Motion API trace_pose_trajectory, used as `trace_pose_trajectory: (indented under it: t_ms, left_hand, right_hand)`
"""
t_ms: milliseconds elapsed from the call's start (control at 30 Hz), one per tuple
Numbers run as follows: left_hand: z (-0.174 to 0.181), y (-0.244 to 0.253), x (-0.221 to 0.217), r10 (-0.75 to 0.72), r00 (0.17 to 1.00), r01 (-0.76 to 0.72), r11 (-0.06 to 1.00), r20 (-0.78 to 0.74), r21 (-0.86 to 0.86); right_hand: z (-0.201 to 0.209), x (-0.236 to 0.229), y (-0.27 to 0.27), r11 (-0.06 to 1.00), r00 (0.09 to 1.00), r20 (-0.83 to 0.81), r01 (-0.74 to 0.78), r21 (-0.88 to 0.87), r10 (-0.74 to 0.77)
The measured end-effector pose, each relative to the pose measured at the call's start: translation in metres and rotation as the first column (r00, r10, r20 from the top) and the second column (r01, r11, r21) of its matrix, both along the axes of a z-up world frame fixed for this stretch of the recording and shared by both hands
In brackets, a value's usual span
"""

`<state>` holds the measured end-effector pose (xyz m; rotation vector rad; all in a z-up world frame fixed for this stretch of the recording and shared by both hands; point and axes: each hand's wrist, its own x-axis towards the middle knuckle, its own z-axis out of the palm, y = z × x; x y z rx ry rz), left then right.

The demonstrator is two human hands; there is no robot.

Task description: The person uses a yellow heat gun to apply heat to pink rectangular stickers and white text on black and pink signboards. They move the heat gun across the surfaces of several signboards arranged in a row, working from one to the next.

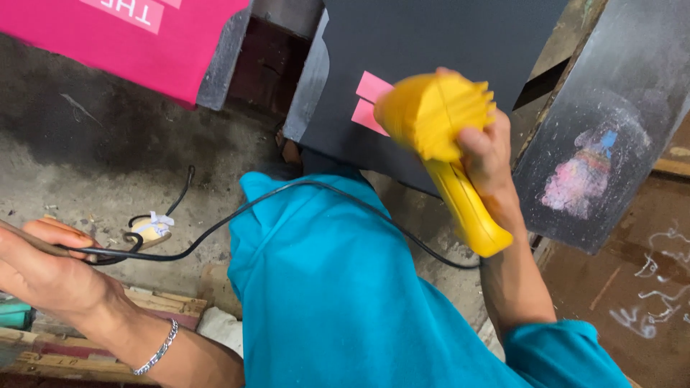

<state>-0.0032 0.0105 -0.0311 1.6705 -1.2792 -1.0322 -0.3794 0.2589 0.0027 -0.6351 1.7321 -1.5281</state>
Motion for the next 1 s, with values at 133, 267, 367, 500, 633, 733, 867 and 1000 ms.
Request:
trace_pose_trajectory:
  t_ms: [133, 267, 367, 500, 633, 733, 867, 1000]
  left_hand:
    - [0.004, -0.003, -0.006, -0.026, 0.992, 0.020, 0.998, 0.123, 0.055]
    - [0.003, -0.004, -0.006, -0.137, 0.984, 0.143, 0.989, 0.115, -0.043]
    - [0.003, -0.011, -0.007, -0.109, 0.989, 0.111, 0.994, 0.100, -0.009]
    - [-0.006, -0.018, -0.011, -0.077, 0.997, 0.076, 0.997, -0.005, -0.031]
    - [0.004, -0.012, -0.022, -0.182, 0.976, 0.189, 0.980, 0.121, -0.055]
    - [0.005, -0.011, -0.026, -0.195, 0.975, 0.201, 0.979, 0.104, -0.047]
    - [-0.001, -0.017, -0.029, -0.181, 0.983, 0.184, 0.981, 0.041, -0.068]
    - [-0.003, -0.021, -0.038, -0.183, 0.983, 0.182, 0.983, -0.020, -0.012]
  right_hand:
    - [-0.005, 0.008, -0.005, 0.993, 0.965, 0.263, 0.053, -0.106, -0.024]
    - [0.007, 0.005, -0.001, 0.997, 0.994, 0.076, 0.075, 0.013, -0.076]
    - [-0.006, 0.002, 0.020, 0.996, 0.992, 0.081, 0.092, 0.020, -0.093]
    - [0.001, 0.008, 0.010, 0.993, 0.983, 0.152, 0.112, -0.047, -0.104]
    - [-0.009, 0.001, 0.041, 0.995, 0.986, 0.140, 0.098, -0.019, -0.094]
    - [0.004, 0.013, 0.016, 0.978, 0.953, 0.238, 0.202, -0.041, -0.187]
    - [0.000, 0.009, 0.035, 0.975, 0.966, 0.132, 0.222, 0.027, -0.224]
    - [0.000, 0.012, 0.031, 0.965, 0.943, 0.226, 0.259, -0.042, -0.243]
